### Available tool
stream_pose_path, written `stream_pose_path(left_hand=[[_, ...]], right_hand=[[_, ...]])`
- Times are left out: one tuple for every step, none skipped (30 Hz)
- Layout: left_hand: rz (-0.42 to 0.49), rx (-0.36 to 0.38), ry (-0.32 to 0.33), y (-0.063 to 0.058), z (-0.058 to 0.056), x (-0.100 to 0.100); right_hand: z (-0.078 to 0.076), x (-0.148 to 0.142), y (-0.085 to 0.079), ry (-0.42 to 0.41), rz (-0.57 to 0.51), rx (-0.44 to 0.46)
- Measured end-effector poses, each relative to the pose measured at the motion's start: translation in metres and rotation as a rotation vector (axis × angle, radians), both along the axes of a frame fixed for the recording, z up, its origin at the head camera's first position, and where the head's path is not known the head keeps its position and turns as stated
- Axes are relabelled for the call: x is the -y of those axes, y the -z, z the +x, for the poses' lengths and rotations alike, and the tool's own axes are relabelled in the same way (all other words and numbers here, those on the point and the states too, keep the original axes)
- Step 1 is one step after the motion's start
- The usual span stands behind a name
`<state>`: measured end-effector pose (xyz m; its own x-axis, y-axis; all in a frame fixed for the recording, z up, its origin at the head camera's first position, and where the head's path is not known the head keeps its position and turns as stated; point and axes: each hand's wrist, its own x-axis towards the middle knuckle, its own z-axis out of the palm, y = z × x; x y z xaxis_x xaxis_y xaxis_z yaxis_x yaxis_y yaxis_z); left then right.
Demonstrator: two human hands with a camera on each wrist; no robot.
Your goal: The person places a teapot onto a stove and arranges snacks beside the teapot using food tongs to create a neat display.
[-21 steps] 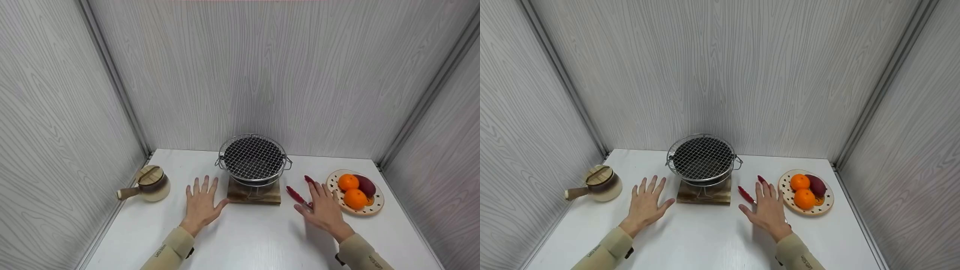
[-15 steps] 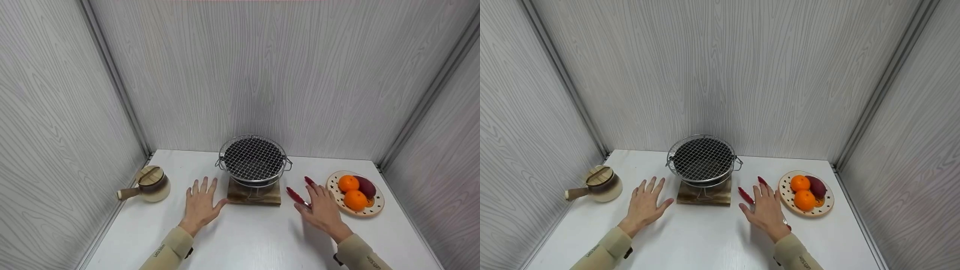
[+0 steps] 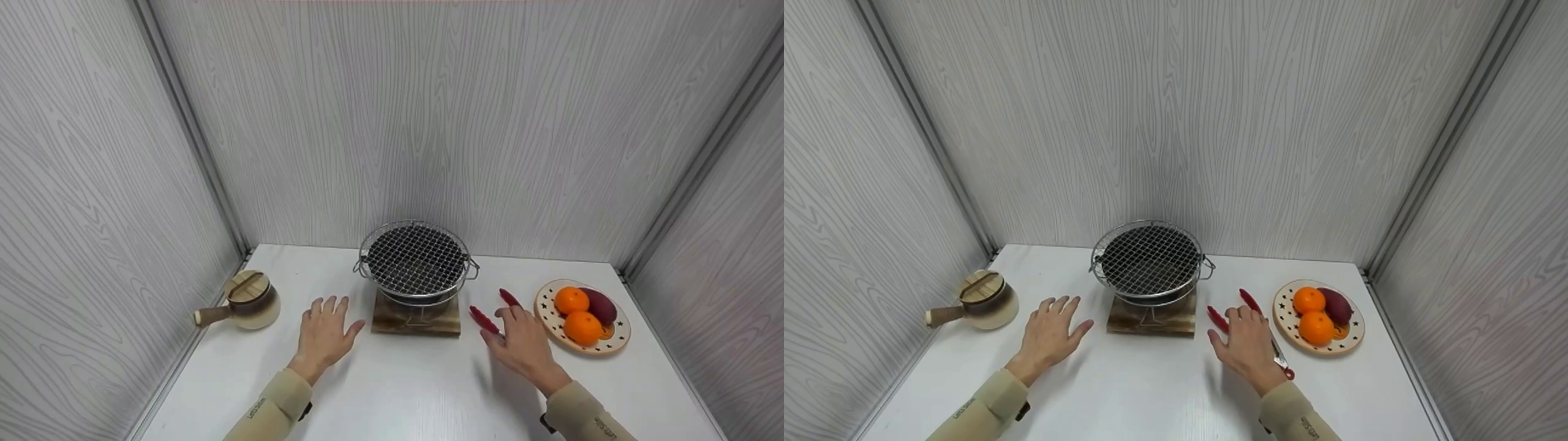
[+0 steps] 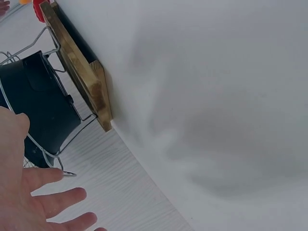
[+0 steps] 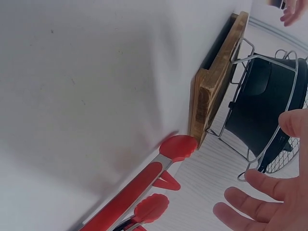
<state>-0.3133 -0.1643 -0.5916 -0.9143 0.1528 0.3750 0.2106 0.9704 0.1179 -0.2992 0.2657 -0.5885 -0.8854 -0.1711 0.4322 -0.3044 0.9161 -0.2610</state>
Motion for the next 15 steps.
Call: stream_pose_path(left_hand=[[-0.001,0.0,-0.001,0.0,0.0,0.001],[0.0,0.001,-0.003,0.0,0.0,0.002],[0.0,0.002,-0.004,0.0,0.0,0.003],[0.002,0.004,-0.006,0.0,0.0,0.003],[0.003,0.004,-0.008,0.0,0.0,0.004],[0.004,0.006,-0.011,0.0,-0.001,0.005],[0.01,0.009,-0.013,0.001,0.0,0.006],[0.017,0.012,-0.014,0.001,0.0,0.007],[0.022,0.013,-0.015,0.001,-0.001,0.008],[0.028,0.012,-0.016,0.001,-0.001,0.009],[0.031,0.01,-0.017,0.001,-0.001,0.011],[0.035,0.007,-0.018,0.001,-0.001,0.012],[0.038,0.002,-0.019,0.001,-0.001,0.013],[0.038,-0.005,-0.02,0.001,-0.002,0.014],[0.039,-0.007,-0.022,0.001,-0.002,0.015]], right_hand=[[0.0,0.001,0.0,0.001,-0.003,0.002],[0.0,0.002,0.0,0.0,-0.004,0.004],[-0.001,0.003,0.0,-0.002,-0.002,0.004],[-0.001,0.003,0.0,-0.007,0.0,0.003],[-0.001,0.004,0.001,-0.012,0.001,0.003],[-0.001,0.005,0.001,-0.018,0.002,0.002],[-0.001,0.006,0.001,-0.024,0.005,0.002],[-0.001,0.006,0.001,-0.028,0.009,0.005],[-0.001,0.007,0.001,-0.031,0.013,0.008],[-0.001,0.008,0.001,-0.033,0.016,0.01],[-0.001,0.009,0.001,-0.033,0.023,0.011],[-0.002,0.009,0.001,-0.033,0.03,0.014],[-0.002,0.01,0.002,-0.034,0.034,0.018],[-0.003,0.011,0.002,-0.034,0.038,0.021],[-0.003,0.012,0.002,-0.036,0.043,0.02]])
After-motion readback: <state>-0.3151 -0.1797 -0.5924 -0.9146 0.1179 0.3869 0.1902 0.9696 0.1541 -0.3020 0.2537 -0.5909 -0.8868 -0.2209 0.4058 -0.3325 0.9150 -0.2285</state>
